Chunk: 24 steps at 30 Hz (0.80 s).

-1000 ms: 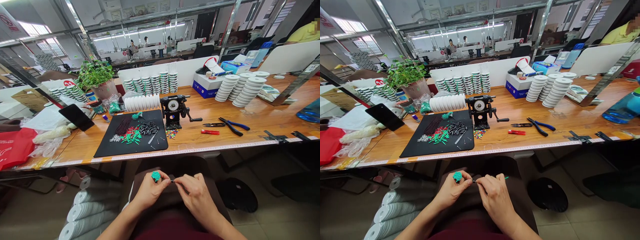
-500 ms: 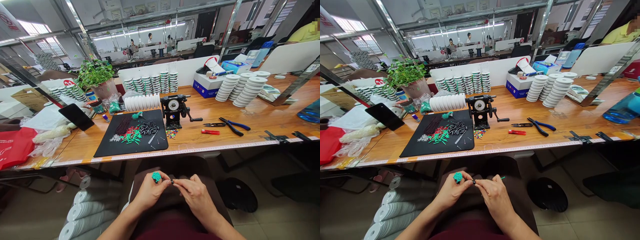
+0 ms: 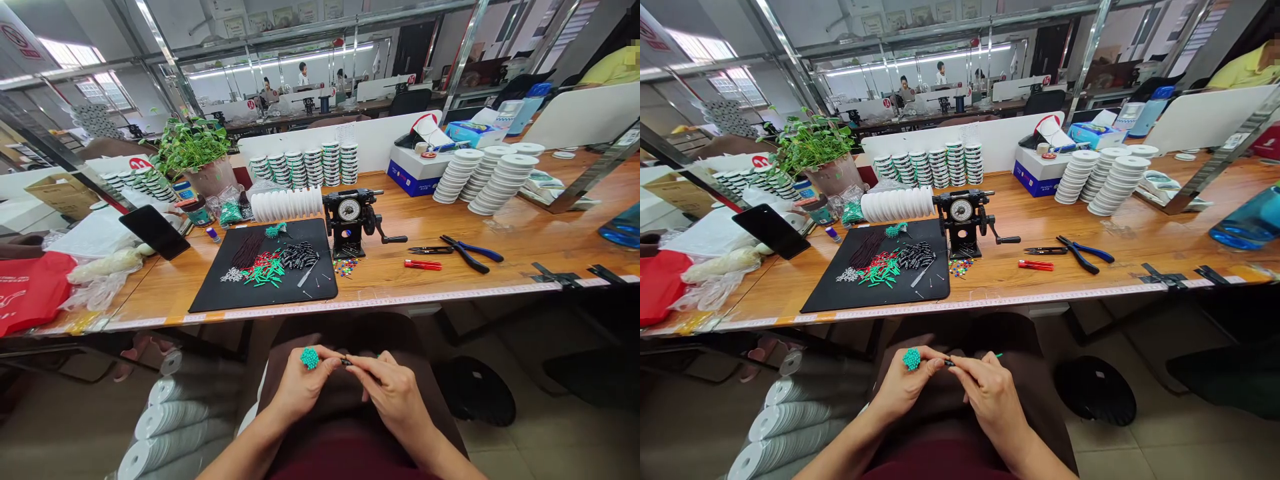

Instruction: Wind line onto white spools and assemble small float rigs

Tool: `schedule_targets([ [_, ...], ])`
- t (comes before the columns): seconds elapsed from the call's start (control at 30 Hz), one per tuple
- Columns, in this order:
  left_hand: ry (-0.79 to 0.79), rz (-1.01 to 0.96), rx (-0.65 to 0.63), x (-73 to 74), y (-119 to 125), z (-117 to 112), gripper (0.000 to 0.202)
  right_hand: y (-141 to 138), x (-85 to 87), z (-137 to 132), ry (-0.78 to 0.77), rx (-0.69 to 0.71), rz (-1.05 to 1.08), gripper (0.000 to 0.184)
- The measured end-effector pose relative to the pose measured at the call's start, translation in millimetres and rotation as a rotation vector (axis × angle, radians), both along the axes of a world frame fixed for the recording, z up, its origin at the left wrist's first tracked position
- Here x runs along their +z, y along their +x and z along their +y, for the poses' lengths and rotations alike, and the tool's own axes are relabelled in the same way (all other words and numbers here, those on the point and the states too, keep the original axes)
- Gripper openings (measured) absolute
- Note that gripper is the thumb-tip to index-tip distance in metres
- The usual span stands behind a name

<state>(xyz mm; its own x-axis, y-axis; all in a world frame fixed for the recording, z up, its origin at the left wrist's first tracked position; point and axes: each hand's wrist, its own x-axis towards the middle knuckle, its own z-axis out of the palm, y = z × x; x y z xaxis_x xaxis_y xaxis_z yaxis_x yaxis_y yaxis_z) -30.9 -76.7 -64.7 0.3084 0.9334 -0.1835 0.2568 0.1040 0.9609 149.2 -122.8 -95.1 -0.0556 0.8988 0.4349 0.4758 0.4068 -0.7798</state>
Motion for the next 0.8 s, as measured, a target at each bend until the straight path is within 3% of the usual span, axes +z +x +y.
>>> schedule_targets([
  [0.17,0.386,0.303,-0.064,6.3,-2.2,-5.0,0.025,0.5,2.0,-1.7,-0.239,-0.019,0.105,0.023],
  [0.23,0.468,0.386,-0.083,9.8,-2.9,-6.2,0.022,1.2,5.0,0.0,-0.345,-0.015,0.125,0.018],
  [0.33,0.411,0.361,-0.053,15.7,-3.0,-5.7,0.025,1.9,8.2,6.5,-0.472,0.032,0.228,0.014],
  [0.47,0.315,0.289,-0.031,18.9,-1.0,-1.2,0.028,2.3,8.0,15.6,-0.641,0.202,0.518,0.024],
  [0.57,0.245,0.245,-0.031,16.5,1.3,2.9,0.028,3.6,7.2,17.2,-0.708,0.266,0.584,0.034],
  [0.67,0.161,0.196,-0.039,13.6,2.5,5.6,0.029,4.1,7.1,16.2,-0.725,0.235,0.716,0.037],
  [0.8,-0.057,0.038,-0.098,9.1,-0.8,5.9,0.028,2.0,7.1,16.9,-0.676,0.080,0.893,0.041],
])
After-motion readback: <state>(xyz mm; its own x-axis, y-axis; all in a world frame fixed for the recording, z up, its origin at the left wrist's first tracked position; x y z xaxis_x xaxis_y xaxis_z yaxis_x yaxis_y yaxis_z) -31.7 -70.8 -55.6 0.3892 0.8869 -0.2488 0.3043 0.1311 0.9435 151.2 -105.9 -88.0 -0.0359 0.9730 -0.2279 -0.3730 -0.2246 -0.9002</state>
